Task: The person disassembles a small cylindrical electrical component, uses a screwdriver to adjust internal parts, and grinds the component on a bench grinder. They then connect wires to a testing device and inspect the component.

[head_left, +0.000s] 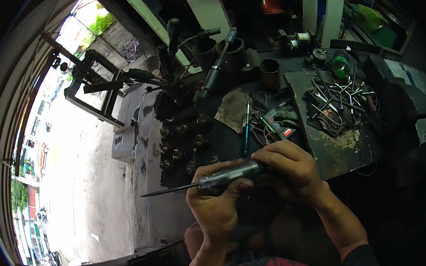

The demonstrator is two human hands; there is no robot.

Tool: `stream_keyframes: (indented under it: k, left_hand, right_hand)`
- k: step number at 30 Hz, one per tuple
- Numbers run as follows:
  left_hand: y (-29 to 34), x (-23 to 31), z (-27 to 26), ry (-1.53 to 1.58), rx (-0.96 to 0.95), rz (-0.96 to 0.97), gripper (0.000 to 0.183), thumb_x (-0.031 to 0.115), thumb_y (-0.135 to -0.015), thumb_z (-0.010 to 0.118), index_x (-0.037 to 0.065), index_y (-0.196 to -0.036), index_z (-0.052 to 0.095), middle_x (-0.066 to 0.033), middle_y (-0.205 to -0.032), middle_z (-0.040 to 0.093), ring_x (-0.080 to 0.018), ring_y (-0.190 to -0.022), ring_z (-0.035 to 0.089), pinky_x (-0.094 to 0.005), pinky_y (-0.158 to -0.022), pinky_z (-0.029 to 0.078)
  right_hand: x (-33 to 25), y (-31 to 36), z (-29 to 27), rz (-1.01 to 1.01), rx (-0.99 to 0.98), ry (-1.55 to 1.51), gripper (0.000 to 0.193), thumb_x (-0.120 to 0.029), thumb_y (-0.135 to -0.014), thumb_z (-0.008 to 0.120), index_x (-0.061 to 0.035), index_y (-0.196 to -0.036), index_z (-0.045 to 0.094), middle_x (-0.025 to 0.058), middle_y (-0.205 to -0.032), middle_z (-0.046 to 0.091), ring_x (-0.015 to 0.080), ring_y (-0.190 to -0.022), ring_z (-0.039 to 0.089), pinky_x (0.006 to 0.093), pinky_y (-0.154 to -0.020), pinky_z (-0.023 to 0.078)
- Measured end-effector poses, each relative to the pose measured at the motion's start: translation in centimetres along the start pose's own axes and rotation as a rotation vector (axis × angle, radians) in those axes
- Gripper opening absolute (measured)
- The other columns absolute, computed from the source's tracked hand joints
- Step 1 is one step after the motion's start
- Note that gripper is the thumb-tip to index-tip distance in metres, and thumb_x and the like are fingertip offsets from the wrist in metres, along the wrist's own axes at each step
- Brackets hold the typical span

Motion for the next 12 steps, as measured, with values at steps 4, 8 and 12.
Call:
stream_keyframes:
  k: [4,8,12]
  left_hand:
    - [-3.0,-4.3,0.1,-0.043,-0.152,0.13,0.033,0.007,-0.084,0.084,0.001,-0.099,0.055,-0.01,-0.096,0.068,-0.0123,-0.086,0.068,-0.0252,-0.078,0.058]
    - [-5.4,-10.4,1.2,0.146,-0.279,0.061,0.051,0.011,-0.086,0.083,0.0,-0.123,0.05,-0.0137,-0.117,0.062,-0.0157,-0.104,0.064,-0.0279,-0.09,0.055]
    - [-4.4,-13.9,2.3,0.386,-0.55,-0.08,0.082,0.009,-0.092,0.076,0.004,-0.155,0.025,-0.0205,-0.149,0.042,-0.0262,-0.135,0.048,-0.0357,-0.114,0.04]
  right_hand:
    - [3.8,3.1,2.1,0.026,0.151,0.155,0.037,-0.005,-0.077,0.08,-0.003,-0.113,0.07,0.0095,-0.099,0.068,0.0249,-0.077,0.064,0.0345,-0.066,0.053]
    - [6.9,6.3,4.5,0.167,0.294,0.276,0.037,-0.004,-0.077,0.081,-0.0024,-0.112,0.071,0.0104,-0.099,0.069,0.0255,-0.083,0.068,0.0341,-0.071,0.056]
    - [10.0,8.7,7.6,0.31,0.315,0.183,0.039,-0.006,-0.077,0.083,-0.0024,-0.114,0.07,0.0133,-0.105,0.069,0.0264,-0.088,0.07,0.0344,-0.075,0.058]
Point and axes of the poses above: each hand's wrist, its own y-axis away from the middle knuckle, its own z-axis out of the palm, x = y × z, the point moved 10 cm from there along -y, towards the middle knuckle
